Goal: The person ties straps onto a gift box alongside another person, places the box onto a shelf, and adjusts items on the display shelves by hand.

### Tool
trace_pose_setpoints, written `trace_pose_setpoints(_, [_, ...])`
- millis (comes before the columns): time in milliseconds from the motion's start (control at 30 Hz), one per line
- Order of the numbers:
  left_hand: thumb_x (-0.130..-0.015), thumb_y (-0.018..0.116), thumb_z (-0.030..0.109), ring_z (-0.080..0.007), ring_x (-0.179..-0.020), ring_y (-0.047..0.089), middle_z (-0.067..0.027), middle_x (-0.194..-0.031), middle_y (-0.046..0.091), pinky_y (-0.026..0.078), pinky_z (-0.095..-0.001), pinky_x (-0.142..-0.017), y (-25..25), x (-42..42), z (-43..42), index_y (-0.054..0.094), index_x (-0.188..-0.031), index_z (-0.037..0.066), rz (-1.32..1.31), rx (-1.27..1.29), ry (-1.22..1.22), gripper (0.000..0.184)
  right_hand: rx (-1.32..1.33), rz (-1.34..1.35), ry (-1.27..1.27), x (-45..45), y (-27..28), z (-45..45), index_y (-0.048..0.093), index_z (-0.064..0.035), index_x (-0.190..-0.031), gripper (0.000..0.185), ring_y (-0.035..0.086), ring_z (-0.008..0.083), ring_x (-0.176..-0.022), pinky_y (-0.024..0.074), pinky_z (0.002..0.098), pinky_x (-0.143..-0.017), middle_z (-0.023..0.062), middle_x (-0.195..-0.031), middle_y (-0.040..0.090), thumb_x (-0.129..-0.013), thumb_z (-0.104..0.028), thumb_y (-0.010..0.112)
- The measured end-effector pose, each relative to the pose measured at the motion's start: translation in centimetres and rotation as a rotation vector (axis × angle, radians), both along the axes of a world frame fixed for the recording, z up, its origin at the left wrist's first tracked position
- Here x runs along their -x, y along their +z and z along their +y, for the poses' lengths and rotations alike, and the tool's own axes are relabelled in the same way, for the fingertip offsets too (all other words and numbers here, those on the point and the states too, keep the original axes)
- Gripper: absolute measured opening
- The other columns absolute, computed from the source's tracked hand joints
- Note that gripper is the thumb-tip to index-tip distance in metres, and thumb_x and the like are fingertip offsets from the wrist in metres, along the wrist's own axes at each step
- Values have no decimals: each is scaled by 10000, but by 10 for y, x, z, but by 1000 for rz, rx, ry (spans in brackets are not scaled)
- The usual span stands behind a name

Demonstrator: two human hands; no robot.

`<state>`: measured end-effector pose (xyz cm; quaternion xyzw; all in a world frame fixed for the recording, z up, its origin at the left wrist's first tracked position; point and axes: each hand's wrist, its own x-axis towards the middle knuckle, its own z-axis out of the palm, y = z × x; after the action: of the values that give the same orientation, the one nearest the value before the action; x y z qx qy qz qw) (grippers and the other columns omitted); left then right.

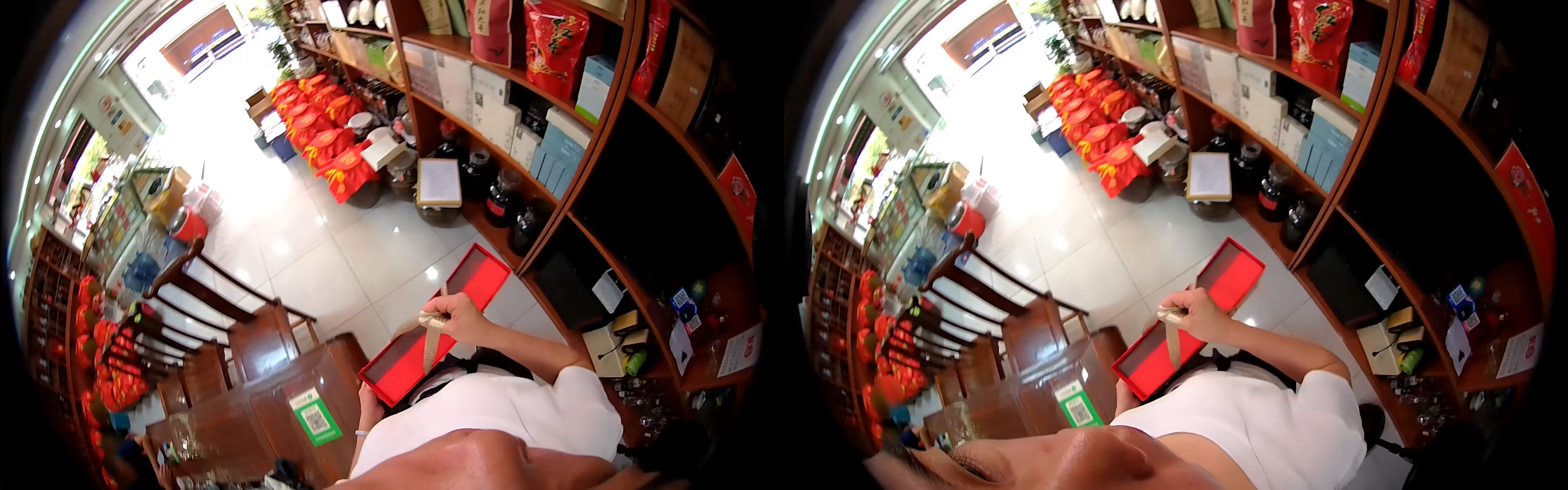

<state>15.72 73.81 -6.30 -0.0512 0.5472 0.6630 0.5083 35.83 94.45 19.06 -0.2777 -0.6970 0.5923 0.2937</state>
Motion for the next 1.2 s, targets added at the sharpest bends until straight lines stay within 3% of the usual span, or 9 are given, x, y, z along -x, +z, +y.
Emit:
trace_pose_setpoints(133, [-695, 432, -40, -212, -919, 563, -107, -1016, 567, 468, -323, -802, 31, 22, 95, 476, -1108, 23, -166, -149, -306, 420, -53, -46, -246, -14, -6, 51, 620, 17, -830, 105, 483, 34, -627, 398, 199, -557, -18, -684, 577, -765, -64, 636])
trace_pose_setpoints(233, [-650, 444, -5, -213, -822, 561, -110, -886, 563, 465, -313, -725, 11, 73, 167, 497, -950, -22, -148, -381, -473, 305, -34, 2, -466, -15, -17, 83, 620, 18, -823, 95, 480, 31, -629, 395, 199, -555, -17, -681, 577, -770, -61, 625])
trace_pose_setpoints(267, [-636, 442, 41, -201, -757, 540, -99, -813, 545, 446, -307, -691, 6, 92, 194, 488, -869, -19, 17, -311, -471, 245, -53, -1, -519, -14, -18, 94, 622, 15, -804, 76, 472, 24, -620, 386, 193, -547, -25, -668, 573, -776, -56, 615])
trace_pose_setpoints(367, [-647, 416, 94, -211, -714, 522, -111, -763, 528, 431, -317, -697, 25, 146, 271, 485, -839, 2, -126, -326, -411, 223, 37, 40, -682, -7, -32, 129, 622, 12, -784, 60, 462, 20, -605, 376, 186, -531, -35, -653, 566, -774, -46, 614])
trace_pose_setpoints(567, [-664, 449, 6, -265, -771, 560, -120, -833, 536, 505, -377, -642, 46, 210, 418, 486, -933, 18, -125, -273, -420, 271, -10, -32, -901, 13, -25, 181, 621, 21, -781, 37, 470, 30, -600, 382, 185, -523, -27, -660, 572, -747, 16, 609])
trace_pose_setpoints(733, [-721, 490, -52, -225, -884, 561, -103, -997, 549, 486, -332, -753, 83, 182, 548, 457, -1153, 1, 115, -299, -524, 437, -47, -90, -956, 38, -30, 232, 619, 32, -814, 76, 492, 38, -620, 401, 190, -542, -11, -687, 591, -744, 36, 590])
trace_pose_setpoints(900, [-739, 462, -67, -199, -937, 551, -102, -1058, 544, 463, -290, -791, 135, 134, 656, 418, -1218, 2, 255, -440, -715, 486, 149, 8, -876, 56, -51, 310, 616, 37, -870, 121, 507, 43, -646, 416, 198, -562, 8, -723, 603, -758, 38, 571])
trace_pose_setpoints(1033, [-734, 490, -48, -152, -986, 515, -87, -1110, 529, 401, -235, -846, 159, 134, 760, 420, -1227, -15, 367, -515, -855, 499, -39, -143, -847, 67, -61, 374, 623, 27, -821, 110, 480, 38, -631, 409, 199, -561, -12, -684, 590, -795, -79, 604])
trace_pose_setpoints(1200, [-731, 461, -72, -122, -833, 519, -59, -933, 542, 424, -230, -742, 249, 111, 881, 437, -1203, -18, 965, -718, -887, 476, -6, -29, -857, 82, -62, 458, 615, 37, -810, 82, 475, 47, -591, 393, 204, -541, 1, -642, 574, -748, -17, 610])
